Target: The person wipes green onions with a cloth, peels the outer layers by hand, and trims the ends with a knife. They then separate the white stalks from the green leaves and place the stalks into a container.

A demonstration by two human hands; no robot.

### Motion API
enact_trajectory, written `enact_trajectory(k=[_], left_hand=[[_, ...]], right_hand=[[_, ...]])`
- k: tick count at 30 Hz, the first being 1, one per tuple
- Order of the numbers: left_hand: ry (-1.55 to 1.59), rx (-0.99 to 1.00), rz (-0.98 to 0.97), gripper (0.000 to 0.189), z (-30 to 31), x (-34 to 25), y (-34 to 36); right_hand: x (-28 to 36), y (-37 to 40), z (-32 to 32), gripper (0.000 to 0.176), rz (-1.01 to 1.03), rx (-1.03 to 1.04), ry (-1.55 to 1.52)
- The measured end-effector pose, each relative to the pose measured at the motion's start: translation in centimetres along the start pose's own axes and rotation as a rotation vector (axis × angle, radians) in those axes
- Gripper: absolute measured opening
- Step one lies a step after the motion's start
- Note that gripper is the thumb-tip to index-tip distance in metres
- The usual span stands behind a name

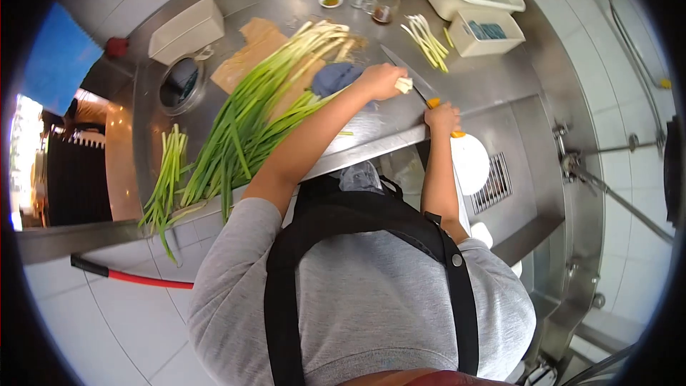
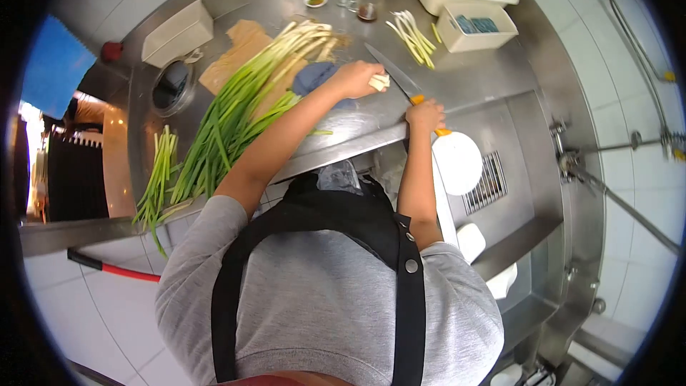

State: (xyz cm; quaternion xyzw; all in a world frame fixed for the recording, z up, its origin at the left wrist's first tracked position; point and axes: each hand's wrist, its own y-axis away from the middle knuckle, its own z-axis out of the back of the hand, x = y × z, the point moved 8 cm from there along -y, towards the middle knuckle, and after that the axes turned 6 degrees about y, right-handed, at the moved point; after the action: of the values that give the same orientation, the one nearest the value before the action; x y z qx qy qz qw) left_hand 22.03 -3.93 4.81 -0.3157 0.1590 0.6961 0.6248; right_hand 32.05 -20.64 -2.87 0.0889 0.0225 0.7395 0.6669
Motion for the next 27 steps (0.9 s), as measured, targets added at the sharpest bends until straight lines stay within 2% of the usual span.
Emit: enact_trajectory(k=[1, 2, 3, 4, 5, 6, 7, 9, 10, 11, 12, 14, 15, 17, 21, 23, 25, 27], left_hand=[[-0.052, 0.120, 0.114, 0.044, -2.8, 1.4, -0.1], [-0.042, 0.137, 0.098, 0.044, -4.4, 2.1, -0.2], [-0.120, 0.071, 0.013, 0.051, -4.7, 2.2, -0.1], [-0.198, 0.003, -0.073, 0.057, -4.9, 2.4, 0.2], [-0.214, 0.062, 0.025, 0.073, -4.8, 2.9, 0.4], [-0.211, 0.022, 0.026, 0.069, -3.7, 2.9, 0.7], [-0.208, -0.023, 0.031, 0.065, -2.2, 3.2, 1.2], [-0.096, -0.166, 0.071, 0.047, 1.4, 4.6, 2.7], [-0.034, -0.296, 0.094, 0.032, 3.6, 5.3, 3.9], [-0.036, -0.415, 0.124, 0.026, 5.8, 5.4, 5.4], [-0.035, -0.409, 0.129, 0.026, 6.4, 6.2, 6.7], [-0.004, -0.239, 0.328, 0.026, 6.0, 8.8, 9.0], [-0.002, -0.236, 0.336, 0.026, 5.7, 8.9, 10.2], [-0.089, -0.040, 0.417, 0.026, 3.1, 9.8, 12.3], [-0.092, -0.056, 0.336, 0.025, 0.9, 10.7, 13.7], [0.156, -0.138, 0.378, 0.025, 1.4, 11.6, 13.7], [0.197, -0.153, 0.384, 0.024, 2.6, 11.7, 13.7], [0.237, -0.171, 0.388, 0.024, 4.9, 10.5, 13.7]], right_hand=[[-0.3, -0.8, -0.6, 0.056, 0.035, 0.048, -0.016], [-0.6, -1.4, -1.1, 0.055, 0.071, 0.096, -0.034], [-0.3, -1.4, -1.2, 0.052, 0.137, 0.164, -0.009], [-0.8, -2.0, -1.7, 0.052, 0.116, 0.165, -0.010], [-0.3, -2.8, -2.1, 0.051, 0.210, 0.071, -0.062], [0.1, -2.6, -1.5, 0.049, 0.308, -0.024, -0.110], [-0.6, -2.7, -1.5, 0.049, 0.296, -0.024, -0.108], [-0.5, -0.9, 2.2, 0.044, 0.384, -0.222, -0.049], [-1.0, -0.4, 2.8, 0.044, 0.379, -0.215, -0.048], [-1.6, 0.1, 3.8, 0.043, 0.434, -0.241, -0.171], [-2.2, 0.3, 4.3, 0.041, 0.490, -0.267, -0.294], [-3.4, 1.0, 4.6, 0.038, 0.540, -0.280, -0.355], [-4.1, 1.8, 5.3, 0.037, 0.549, -0.271, -0.463], [-5.0, 3.6, 6.4, 0.035, 0.580, -0.285, -0.586], [-6.1, 5.0, 5.3, 0.033, 0.498, -0.114, -0.634], [-6.1, 5.2, 4.6, 0.034, 0.484, -0.093, -0.614], [-5.9, 5.2, 4.1, 0.036, 0.471, -0.070, -0.593], [-5.2, 4.3, 4.1, 0.039, 0.423, -0.125, -0.385]])
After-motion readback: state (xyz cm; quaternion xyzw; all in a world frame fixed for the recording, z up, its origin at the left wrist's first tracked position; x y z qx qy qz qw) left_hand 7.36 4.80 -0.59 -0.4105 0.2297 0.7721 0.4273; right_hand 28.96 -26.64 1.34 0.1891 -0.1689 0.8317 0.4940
